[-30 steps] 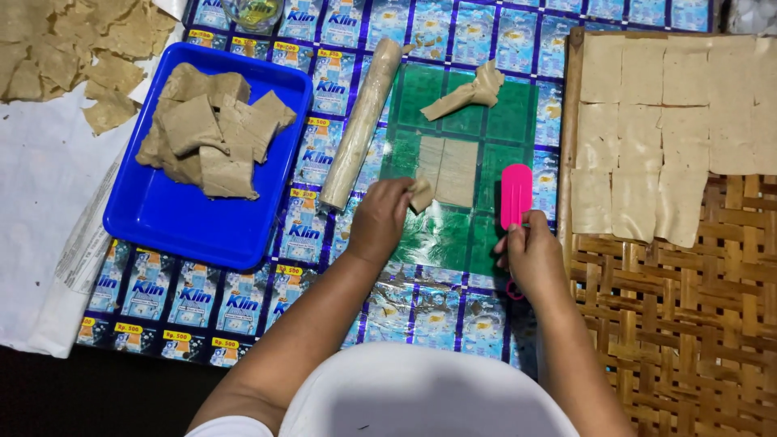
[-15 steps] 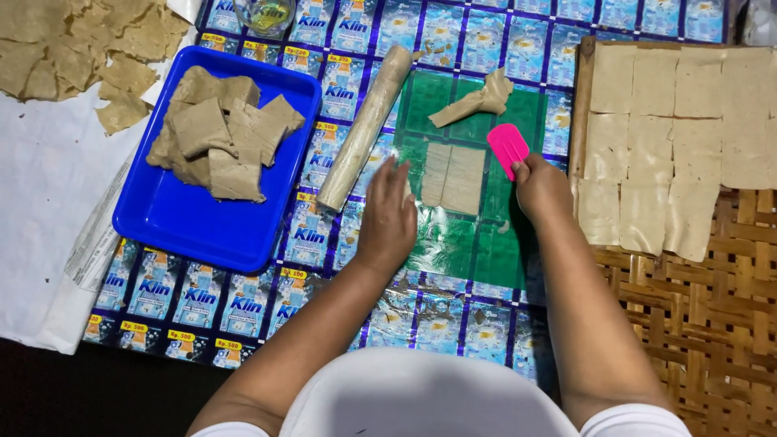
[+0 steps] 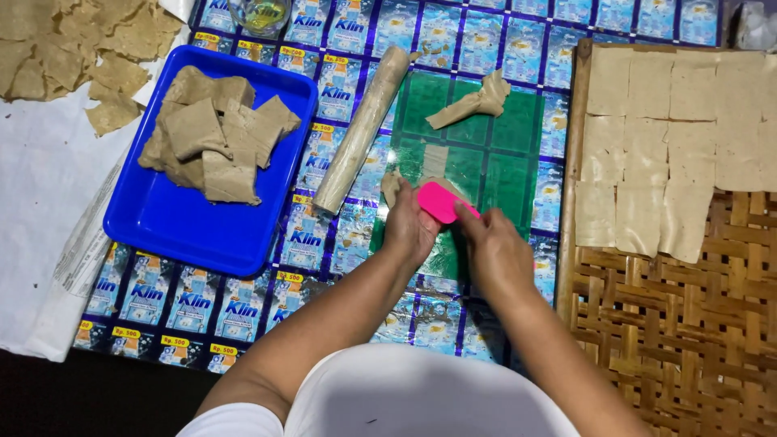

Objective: Flattening pieces of dough with a rolling pin and cutting them into rectangular sheets to be placed on a drying rack.

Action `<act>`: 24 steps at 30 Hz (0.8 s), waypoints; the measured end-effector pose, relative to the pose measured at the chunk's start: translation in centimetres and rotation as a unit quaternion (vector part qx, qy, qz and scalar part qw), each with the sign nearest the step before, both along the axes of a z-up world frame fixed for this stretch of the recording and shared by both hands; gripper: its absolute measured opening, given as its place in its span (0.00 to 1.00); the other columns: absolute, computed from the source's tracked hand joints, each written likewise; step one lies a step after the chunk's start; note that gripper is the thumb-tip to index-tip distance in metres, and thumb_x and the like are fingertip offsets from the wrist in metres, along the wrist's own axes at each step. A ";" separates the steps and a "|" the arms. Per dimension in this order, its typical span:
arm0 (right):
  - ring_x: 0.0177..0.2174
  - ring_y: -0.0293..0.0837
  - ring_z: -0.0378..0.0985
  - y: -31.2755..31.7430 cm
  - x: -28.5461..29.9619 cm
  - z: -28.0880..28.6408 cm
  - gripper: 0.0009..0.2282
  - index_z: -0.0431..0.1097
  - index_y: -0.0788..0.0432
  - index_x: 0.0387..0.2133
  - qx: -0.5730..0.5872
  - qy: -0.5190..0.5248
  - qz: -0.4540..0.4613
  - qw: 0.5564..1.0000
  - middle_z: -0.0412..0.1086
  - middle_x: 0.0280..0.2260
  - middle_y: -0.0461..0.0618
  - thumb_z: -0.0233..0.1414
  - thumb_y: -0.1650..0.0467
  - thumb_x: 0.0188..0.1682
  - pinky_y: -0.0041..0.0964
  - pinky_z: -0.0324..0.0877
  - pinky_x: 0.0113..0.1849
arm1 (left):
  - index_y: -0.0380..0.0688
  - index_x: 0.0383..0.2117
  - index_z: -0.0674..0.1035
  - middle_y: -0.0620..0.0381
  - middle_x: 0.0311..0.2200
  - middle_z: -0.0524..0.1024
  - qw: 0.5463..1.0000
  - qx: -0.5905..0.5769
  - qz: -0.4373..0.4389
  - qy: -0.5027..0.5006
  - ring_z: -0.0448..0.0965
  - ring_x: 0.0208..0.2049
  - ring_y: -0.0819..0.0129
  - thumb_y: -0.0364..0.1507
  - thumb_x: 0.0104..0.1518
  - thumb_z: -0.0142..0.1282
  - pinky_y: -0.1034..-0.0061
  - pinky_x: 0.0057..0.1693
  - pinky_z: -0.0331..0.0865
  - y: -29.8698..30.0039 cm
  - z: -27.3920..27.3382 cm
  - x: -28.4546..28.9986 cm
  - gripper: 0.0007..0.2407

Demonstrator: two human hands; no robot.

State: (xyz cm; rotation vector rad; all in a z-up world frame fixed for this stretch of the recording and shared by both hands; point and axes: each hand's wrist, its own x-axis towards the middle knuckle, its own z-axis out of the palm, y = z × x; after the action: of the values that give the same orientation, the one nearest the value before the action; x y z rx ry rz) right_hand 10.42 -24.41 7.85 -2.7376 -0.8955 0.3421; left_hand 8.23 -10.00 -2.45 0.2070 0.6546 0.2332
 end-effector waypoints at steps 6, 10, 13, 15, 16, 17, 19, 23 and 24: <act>0.38 0.67 0.75 -3.0 -1.9 -1.4 0.25 0.63 0.51 0.66 0.145 -0.047 -0.080 0.985 0.65 0.36 0.59 0.48 0.77 0.52 0.61 0.74 0.33 | 0.40 0.57 0.75 0.36 0.54 0.76 1.000 0.002 -0.023 0.005 0.77 0.56 0.46 0.56 0.67 0.32 0.52 0.64 0.69 1.2 -3.4 -0.2 0.32; 0.40 0.72 0.73 -6.5 -0.5 -6.7 0.22 0.64 0.54 0.64 0.145 -0.034 -0.145 0.978 0.65 0.36 0.64 0.49 0.73 0.54 0.64 0.72 0.35 | 0.38 0.60 0.73 0.36 0.56 0.75 0.991 0.094 -0.085 0.037 0.76 0.57 0.46 0.56 0.67 0.25 0.51 0.63 0.70 2.8 0.2 -2.9 0.34; 0.43 0.67 0.74 -7.7 0.2 -9.8 0.21 0.68 0.50 0.59 0.037 -0.060 -0.134 0.988 0.66 0.42 0.57 0.54 0.64 0.51 0.62 0.73 0.42 | 0.35 0.62 0.71 0.33 0.57 0.73 0.961 0.209 -0.175 0.045 0.75 0.58 0.45 0.54 0.67 0.25 0.52 0.62 0.69 3.9 3.7 -4.5 0.34; 0.50 0.57 0.71 -7.8 0.7 -11.2 0.16 0.74 0.51 0.48 0.094 -0.172 -0.075 0.978 0.64 0.47 0.50 0.57 0.60 0.50 0.50 0.67 0.51 | 0.32 0.58 0.73 0.34 0.53 0.77 0.931 0.236 -0.279 0.003 0.79 0.52 0.46 0.57 0.65 0.30 0.54 0.58 0.73 4.5 4.6 -5.0 0.37; 0.50 0.57 0.71 -6.3 -0.1 -9.3 0.16 0.74 0.51 0.48 0.095 -0.173 -0.075 0.977 0.64 0.47 0.50 0.57 0.60 0.50 0.50 0.67 0.51 | 0.32 0.58 0.73 0.34 0.53 0.77 0.931 0.237 -0.279 0.001 0.79 0.52 0.46 0.57 0.65 0.30 0.54 0.58 0.73 4.5 5.1 -5.0 0.37; 0.51 0.60 0.73 -5.0 -0.9 -7.4 0.17 0.72 0.57 0.51 0.309 0.048 -0.143 0.939 0.67 0.49 0.58 0.47 0.61 0.56 0.52 0.67 0.53 | 0.34 0.57 0.74 0.36 0.51 0.78 0.925 0.219 -0.311 -0.024 0.81 0.50 0.48 0.59 0.63 0.32 0.54 0.57 0.75 4.4 5.6 -5.0 0.37; 0.52 0.63 0.75 -4.0 -1.8 -6.4 0.20 0.70 0.64 0.55 0.489 0.269 -0.195 0.806 0.70 0.52 0.67 0.37 0.63 0.62 0.54 0.67 0.55 | 0.36 0.56 0.76 0.38 0.49 0.80 0.917 0.198 -0.342 -0.045 0.84 0.47 0.49 0.61 0.62 0.33 0.55 0.55 0.78 4.0 6.3 -5.2 0.37; 0.43 0.54 0.82 -5.7 -1.0 -7.4 0.27 0.65 0.59 0.59 0.611 0.564 -0.215 0.513 0.76 0.46 0.62 0.38 0.52 0.58 0.54 0.78 0.45 | 0.33 0.55 0.76 0.38 0.48 0.80 0.910 0.194 -0.360 -0.072 0.85 0.44 0.49 0.60 0.62 0.36 0.56 0.52 0.80 3.4 6.4 -4.4 0.37; 0.44 0.55 0.82 -6.7 -1.3 -7.2 0.27 0.65 0.58 0.59 0.620 0.579 -0.202 0.489 0.75 0.47 0.63 0.39 0.52 0.57 0.56 0.77 0.45 | 0.32 0.56 0.75 0.37 0.49 0.80 0.914 0.195 -0.349 -0.064 0.84 0.45 0.49 0.58 0.63 0.37 0.55 0.52 0.80 3.0 5.9 -4.5 0.36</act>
State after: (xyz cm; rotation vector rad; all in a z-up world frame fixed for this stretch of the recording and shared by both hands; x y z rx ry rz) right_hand 9.13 -31.09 0.61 -0.7978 0.0777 0.8151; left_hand 3.74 -6.99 3.41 0.7862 0.3639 -0.3179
